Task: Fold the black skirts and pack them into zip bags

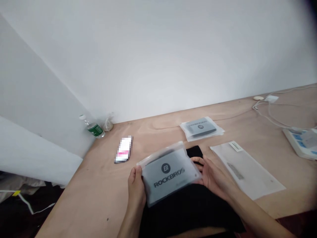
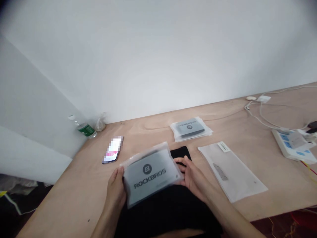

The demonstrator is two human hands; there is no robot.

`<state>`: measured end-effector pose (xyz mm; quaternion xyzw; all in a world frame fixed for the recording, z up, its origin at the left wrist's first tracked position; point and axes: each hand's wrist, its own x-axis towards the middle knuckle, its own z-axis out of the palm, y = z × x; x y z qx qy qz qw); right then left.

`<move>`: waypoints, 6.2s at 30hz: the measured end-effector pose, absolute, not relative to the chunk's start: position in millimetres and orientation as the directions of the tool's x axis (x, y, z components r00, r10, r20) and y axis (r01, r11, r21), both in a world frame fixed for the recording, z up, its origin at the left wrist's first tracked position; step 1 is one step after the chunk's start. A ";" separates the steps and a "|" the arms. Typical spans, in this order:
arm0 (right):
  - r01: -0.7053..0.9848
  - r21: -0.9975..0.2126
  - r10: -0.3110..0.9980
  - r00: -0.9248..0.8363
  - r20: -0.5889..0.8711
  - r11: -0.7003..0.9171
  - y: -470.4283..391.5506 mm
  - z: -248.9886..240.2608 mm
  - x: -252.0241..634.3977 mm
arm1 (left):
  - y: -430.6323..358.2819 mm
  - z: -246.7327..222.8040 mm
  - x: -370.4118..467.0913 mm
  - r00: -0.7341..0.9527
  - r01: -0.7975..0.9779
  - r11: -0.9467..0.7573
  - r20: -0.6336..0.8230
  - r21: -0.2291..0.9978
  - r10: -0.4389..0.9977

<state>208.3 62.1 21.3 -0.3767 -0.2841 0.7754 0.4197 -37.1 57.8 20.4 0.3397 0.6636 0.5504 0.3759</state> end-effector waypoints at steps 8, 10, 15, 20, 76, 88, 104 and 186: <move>-0.662 -0.614 0.867 -0.114 -0.485 -0.431 34.8 9.7 189.0 | 6.9 26.4 6.3 -0.245 0.010 0.108 -0.102 0.994 0.964; -0.635 -0.634 0.869 -0.124 -0.480 -0.441 34.1 13.6 194.2 | 11.7 34.4 -1.4 -0.336 0.130 0.068 -0.020 0.989 0.942; -0.520 -0.683 0.858 -0.274 -0.435 -0.513 31.5 24.3 202.0 | 29.2 53.7 -10.0 -0.030 0.188 0.189 -0.187 0.964 0.982; -0.426 -0.741 0.851 -0.338 -0.403 -0.520 30.9 29.2 200.9 | 30.4 59.6 1.8 0.192 0.139 0.302 -0.325 0.943 0.926; 0.037 -0.996 0.995 -0.058 -0.078 -0.076 4.0 40.5 174.0 | 18.6 45.6 7.7 0.454 0.274 -0.514 0.362 0.813 0.814; -0.407 -0.824 0.869 0.128 -0.478 -0.394 0.9 45.0 146.9 | 4.1 49.7 33.9 -0.019 0.171 -0.151 0.157 0.974 0.987; -0.536 -0.675 0.805 -0.013 -0.594 -0.507 22.9 23.5 223.5 | 29.3 10.9 -19.7 -0.221 -0.075 0.254 -0.264 0.964 0.939; 0.733 -0.655 0.983 0.130 -0.130 -0.184 85.6 1.4 283.4 | 66.1 37.9 -64.3 -0.119 0.918 0.114 -0.010 0.380 0.993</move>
